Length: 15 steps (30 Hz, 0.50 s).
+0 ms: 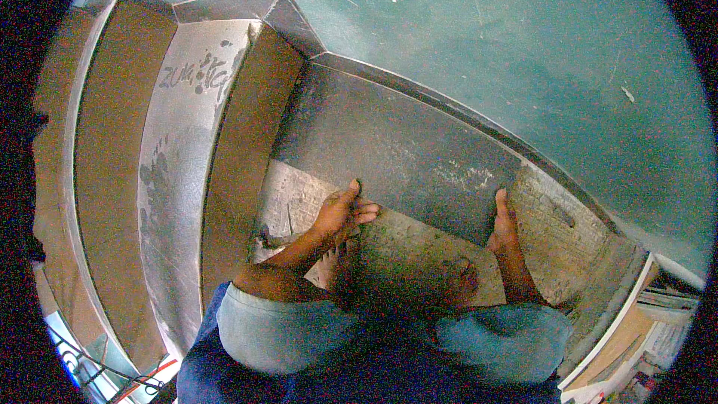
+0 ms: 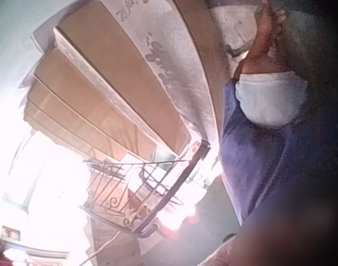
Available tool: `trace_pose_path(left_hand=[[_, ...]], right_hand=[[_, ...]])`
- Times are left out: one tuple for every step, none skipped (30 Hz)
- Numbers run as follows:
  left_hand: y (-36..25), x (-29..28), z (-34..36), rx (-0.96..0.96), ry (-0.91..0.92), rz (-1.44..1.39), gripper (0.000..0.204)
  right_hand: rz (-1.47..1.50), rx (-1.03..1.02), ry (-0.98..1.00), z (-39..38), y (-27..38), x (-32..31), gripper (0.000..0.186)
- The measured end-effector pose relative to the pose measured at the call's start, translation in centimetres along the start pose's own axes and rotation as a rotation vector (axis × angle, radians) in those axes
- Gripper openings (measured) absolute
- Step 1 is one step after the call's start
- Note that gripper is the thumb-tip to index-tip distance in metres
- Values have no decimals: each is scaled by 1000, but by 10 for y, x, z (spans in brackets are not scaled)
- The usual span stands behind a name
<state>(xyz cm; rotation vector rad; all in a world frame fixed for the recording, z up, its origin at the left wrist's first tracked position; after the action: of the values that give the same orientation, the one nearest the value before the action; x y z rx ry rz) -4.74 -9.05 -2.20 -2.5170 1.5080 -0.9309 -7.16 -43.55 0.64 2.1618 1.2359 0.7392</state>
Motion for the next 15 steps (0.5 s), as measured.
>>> trace_pose_path(left_hand=[[0,0,0,-1,-3,0,47],[0,0,0,-2,-5,-1,47],[0,0,0,1,-10,-2,47],[0,0,0,3,-14,-3,47],[0,0,0,5,-19,-4,47],[0,0,0,1,-19,1,47],[0,0,0,-3,-19,6,47],[-1,0,0,1,-13,6,48],[-1,0,0,-11,-11,12,48],[-1,0,0,-13,-3,12,48],[0,0,0,-15,5,11,48],[0,0,0,-14,2,11,47],[0,0,0,-13,-1,10,47],[0,-1,1,-12,-3,10,47],[0,0,0,-7,2,9,47]], right_hand=[[-7,-8,5,0,0,1,64],[-15,-16,11,0,1,1,64],[-15,-17,4,0,1,1,64],[-16,-17,-2,0,1,0,65],[-10,-17,4,1,1,0,65],[-14,-10,4,1,0,-1,65],[-11,-2,16,2,-1,-1,65],[-9,6,27,2,-2,-2,65],[-9,-5,32,3,-1,-2,64],[-9,-16,37,4,-1,-3,64],[-13,-22,36,4,-2,-3,63],[-12,-15,21,5,-2,-5,63],[-15,-3,-1,5,-4,-6,62],[-13,0,-11,5,-4,-7,61],[-22,-2,-29,5,-4,-8,61]])
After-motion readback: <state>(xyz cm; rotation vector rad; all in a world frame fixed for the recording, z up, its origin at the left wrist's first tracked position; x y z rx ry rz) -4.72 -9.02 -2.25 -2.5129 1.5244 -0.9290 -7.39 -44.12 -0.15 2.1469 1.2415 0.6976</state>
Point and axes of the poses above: each hand's wrist, its own z-axis towards the middle knuckle, its own x-axis out of the palm, y = z × x, the point moved 6 cm from there along z, towards the middle knuckle, and after that the axes turned 4 degrees about -z, right-handed, at the moved point
